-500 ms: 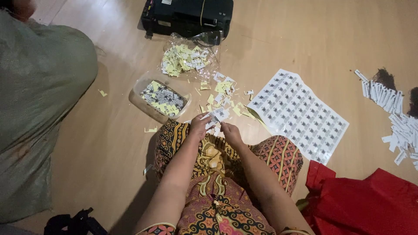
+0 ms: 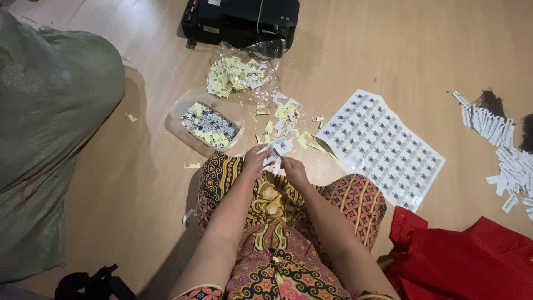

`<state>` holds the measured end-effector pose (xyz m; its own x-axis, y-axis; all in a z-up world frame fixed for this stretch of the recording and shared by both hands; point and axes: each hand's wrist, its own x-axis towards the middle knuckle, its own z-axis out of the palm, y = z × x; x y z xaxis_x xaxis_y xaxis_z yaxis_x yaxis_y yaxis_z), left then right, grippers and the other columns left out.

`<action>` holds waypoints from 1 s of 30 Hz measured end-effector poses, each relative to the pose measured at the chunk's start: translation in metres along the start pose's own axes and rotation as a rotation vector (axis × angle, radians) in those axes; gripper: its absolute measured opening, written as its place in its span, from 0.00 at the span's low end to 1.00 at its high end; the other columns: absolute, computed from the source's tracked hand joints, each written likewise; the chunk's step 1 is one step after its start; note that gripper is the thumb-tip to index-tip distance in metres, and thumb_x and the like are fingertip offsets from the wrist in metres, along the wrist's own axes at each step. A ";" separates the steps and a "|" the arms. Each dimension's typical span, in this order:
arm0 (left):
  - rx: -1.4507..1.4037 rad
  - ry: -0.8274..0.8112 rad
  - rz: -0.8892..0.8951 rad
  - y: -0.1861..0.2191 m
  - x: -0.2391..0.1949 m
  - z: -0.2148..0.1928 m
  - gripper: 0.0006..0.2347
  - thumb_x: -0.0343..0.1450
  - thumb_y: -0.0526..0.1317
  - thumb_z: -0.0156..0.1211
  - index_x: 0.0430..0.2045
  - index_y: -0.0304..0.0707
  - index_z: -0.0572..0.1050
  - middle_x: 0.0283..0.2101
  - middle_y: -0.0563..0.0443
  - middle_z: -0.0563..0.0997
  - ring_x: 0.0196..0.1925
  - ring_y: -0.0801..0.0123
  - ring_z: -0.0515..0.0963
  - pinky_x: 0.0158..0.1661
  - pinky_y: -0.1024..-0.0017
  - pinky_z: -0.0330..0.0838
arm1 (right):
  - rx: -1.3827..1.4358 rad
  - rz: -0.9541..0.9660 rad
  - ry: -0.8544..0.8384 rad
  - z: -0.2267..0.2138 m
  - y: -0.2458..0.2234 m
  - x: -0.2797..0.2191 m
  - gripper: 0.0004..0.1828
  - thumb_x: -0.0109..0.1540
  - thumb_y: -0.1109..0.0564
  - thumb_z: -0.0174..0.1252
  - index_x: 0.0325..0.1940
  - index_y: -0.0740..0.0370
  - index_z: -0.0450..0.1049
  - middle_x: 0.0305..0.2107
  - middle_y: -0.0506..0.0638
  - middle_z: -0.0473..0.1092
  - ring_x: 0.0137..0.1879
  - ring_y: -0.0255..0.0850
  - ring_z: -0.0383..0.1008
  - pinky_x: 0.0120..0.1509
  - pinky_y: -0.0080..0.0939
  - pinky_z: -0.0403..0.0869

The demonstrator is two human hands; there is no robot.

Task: Cutting individual labels from a printed sheet using scissors

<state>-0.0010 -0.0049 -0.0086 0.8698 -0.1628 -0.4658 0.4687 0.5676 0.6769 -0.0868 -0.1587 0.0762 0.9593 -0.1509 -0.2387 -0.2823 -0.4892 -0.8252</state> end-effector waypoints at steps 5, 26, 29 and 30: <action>0.005 0.001 0.010 -0.001 0.001 0.000 0.17 0.63 0.29 0.74 0.45 0.29 0.78 0.38 0.37 0.84 0.32 0.51 0.87 0.25 0.53 0.87 | -0.003 -0.002 0.011 0.001 -0.005 -0.002 0.29 0.70 0.35 0.41 0.33 0.55 0.79 0.27 0.62 0.75 0.43 0.63 0.75 0.53 0.61 0.70; 0.024 -0.024 0.018 -0.003 0.000 0.000 0.17 0.64 0.29 0.74 0.45 0.28 0.78 0.39 0.35 0.84 0.34 0.52 0.87 0.28 0.52 0.87 | -0.005 -0.013 0.052 0.010 0.000 -0.003 0.29 0.70 0.35 0.41 0.31 0.54 0.78 0.28 0.62 0.75 0.46 0.63 0.75 0.56 0.61 0.70; 0.040 -0.023 0.011 -0.004 0.001 -0.001 0.17 0.64 0.29 0.74 0.45 0.27 0.78 0.39 0.36 0.84 0.34 0.53 0.87 0.28 0.51 0.87 | 0.011 -0.032 0.053 0.012 0.007 -0.001 0.29 0.70 0.35 0.41 0.31 0.54 0.78 0.28 0.62 0.75 0.46 0.63 0.75 0.55 0.61 0.70; 0.039 -0.019 0.006 -0.004 0.000 -0.002 0.17 0.64 0.29 0.74 0.46 0.27 0.78 0.40 0.36 0.84 0.34 0.52 0.87 0.29 0.51 0.87 | 0.026 -0.047 0.054 0.013 0.009 -0.002 0.29 0.71 0.35 0.41 0.32 0.54 0.78 0.28 0.62 0.75 0.45 0.63 0.75 0.55 0.61 0.70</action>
<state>-0.0028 -0.0061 -0.0125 0.8754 -0.1752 -0.4506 0.4686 0.5370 0.7015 -0.0909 -0.1521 0.0625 0.9696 -0.1743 -0.1719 -0.2356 -0.4743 -0.8482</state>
